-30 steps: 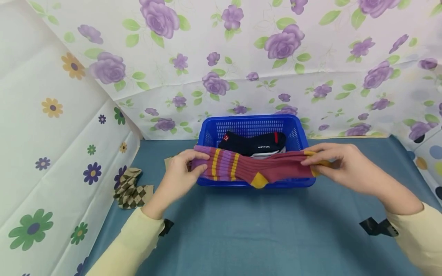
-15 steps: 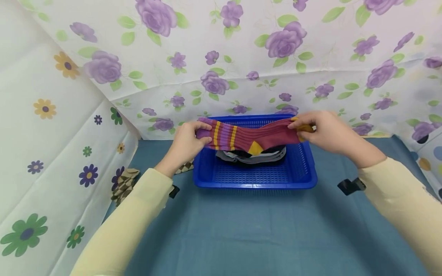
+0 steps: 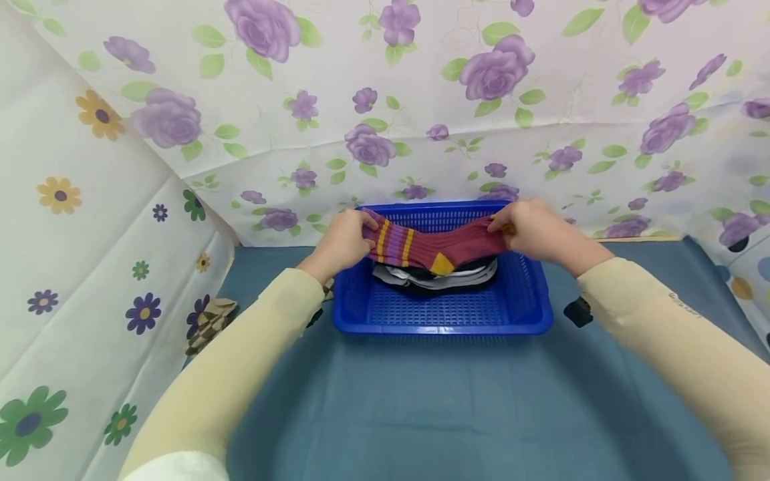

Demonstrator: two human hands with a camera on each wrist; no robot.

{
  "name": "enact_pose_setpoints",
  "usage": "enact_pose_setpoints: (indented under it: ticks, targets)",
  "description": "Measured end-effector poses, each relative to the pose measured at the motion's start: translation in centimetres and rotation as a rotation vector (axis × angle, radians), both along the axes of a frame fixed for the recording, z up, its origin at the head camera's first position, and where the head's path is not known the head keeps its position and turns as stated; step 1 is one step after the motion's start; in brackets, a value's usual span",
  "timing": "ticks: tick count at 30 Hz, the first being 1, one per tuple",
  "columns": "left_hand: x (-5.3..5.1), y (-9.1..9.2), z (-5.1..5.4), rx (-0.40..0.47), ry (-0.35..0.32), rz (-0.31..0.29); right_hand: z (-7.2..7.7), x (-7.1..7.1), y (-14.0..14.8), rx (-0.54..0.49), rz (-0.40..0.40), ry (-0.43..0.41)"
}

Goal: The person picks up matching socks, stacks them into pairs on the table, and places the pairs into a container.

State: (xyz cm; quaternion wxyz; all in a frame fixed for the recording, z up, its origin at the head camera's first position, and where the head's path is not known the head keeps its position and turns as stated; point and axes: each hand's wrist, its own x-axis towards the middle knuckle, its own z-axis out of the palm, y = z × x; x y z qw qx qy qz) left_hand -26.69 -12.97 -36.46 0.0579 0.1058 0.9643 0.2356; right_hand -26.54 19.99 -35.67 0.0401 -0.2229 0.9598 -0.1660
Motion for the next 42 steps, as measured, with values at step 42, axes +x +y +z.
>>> enact_pose_setpoints:
  ticks: [42]
  targets:
    - [-0.5, 2.7, -2.7, -0.422, -0.218, -0.194, -3.8, -0.7, -2.6, 0.364, 0.071, -0.198]
